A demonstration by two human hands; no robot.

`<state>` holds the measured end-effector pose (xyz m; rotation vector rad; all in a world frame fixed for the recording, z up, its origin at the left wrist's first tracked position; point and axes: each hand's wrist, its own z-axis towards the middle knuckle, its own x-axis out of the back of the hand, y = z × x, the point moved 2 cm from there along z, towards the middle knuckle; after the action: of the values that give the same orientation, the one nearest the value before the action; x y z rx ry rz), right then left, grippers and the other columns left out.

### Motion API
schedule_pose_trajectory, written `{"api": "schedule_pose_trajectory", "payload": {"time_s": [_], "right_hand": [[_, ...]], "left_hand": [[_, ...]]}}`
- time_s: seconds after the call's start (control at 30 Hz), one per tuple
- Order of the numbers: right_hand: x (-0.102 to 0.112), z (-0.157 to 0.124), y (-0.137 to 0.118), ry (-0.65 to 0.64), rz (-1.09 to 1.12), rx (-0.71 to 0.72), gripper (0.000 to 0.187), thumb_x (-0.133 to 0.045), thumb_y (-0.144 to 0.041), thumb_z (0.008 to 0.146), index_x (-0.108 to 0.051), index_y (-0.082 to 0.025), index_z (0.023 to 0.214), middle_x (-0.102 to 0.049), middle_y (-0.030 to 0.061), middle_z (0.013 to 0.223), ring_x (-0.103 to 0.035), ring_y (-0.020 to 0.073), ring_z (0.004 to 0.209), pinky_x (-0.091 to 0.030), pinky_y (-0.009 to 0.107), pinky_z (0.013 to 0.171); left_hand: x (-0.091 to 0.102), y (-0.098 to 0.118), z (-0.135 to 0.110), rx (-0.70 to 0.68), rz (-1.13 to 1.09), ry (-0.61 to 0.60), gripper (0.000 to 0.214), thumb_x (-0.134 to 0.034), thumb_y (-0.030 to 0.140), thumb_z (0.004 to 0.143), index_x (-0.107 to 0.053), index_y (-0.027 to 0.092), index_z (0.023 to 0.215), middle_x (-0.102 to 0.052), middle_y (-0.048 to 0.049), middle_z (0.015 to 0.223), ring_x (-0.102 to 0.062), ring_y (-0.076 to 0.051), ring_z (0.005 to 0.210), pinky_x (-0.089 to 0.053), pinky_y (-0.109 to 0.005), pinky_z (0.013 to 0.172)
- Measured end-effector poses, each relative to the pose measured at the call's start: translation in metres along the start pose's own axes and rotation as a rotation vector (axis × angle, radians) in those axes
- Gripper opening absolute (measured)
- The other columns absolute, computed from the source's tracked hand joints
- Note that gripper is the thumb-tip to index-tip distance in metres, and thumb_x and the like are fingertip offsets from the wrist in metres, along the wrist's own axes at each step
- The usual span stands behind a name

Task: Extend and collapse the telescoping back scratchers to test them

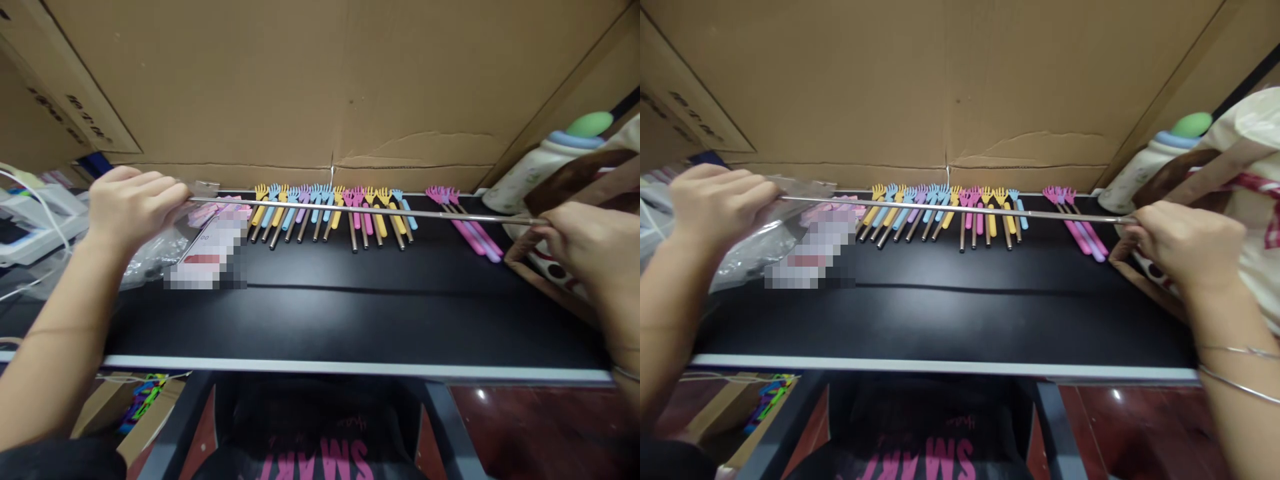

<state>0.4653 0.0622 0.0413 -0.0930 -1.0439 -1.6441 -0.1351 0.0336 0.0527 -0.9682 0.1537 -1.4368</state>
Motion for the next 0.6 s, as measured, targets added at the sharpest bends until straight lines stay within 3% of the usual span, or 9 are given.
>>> {"api": "schedule_pose_trajectory", "payload": {"time_s": [0.23, 0.43, 0.6], "right_hand": [[0.003, 0.004, 0.0, -0.113, 0.044, -0.087, 0.037, -0.038, -0.042, 0.086, -0.064, -0.017, 0.077, -0.064, 0.0093, 0.073, -0.054, 0.0164, 0.065, -0.022, 0.025, 0.048], [-0.003, 0.004, -0.002, -0.254, 0.055, -0.143, 0.027, -0.047, -0.038, 0.083, -0.065, -0.017, 0.082, -0.067, 0.0108, 0.083, -0.057, 0.0178, 0.075, -0.027, 0.026, 0.052], [-0.006, 0.001, -0.003, -0.236, 0.093, -0.111, 0.03, -0.047, -0.037, 0.083, -0.067, -0.017, 0.093, -0.069, 0.0116, 0.092, -0.058, 0.018, 0.08, -0.029, 0.027, 0.056]], "left_hand": [[-0.001, -0.01, -0.002, 0.154, -0.056, -0.091, 0.034, -0.038, 0.029, 0.091, -0.038, 0.019, 0.058, -0.041, 0.0021, 0.053, -0.036, -0.014, 0.059, -0.024, -0.028, 0.059], [-0.008, -0.001, -0.004, 0.136, -0.106, -0.208, 0.032, -0.034, 0.034, 0.093, -0.043, 0.021, 0.065, -0.051, 0.0012, 0.061, -0.044, -0.016, 0.066, -0.029, -0.028, 0.061], [-0.014, 0.002, -0.01, 0.107, -0.148, -0.207, 0.029, -0.034, 0.042, 0.095, -0.057, 0.026, 0.088, -0.065, 0.0007, 0.079, -0.053, -0.016, 0.076, -0.036, -0.028, 0.067]]}}
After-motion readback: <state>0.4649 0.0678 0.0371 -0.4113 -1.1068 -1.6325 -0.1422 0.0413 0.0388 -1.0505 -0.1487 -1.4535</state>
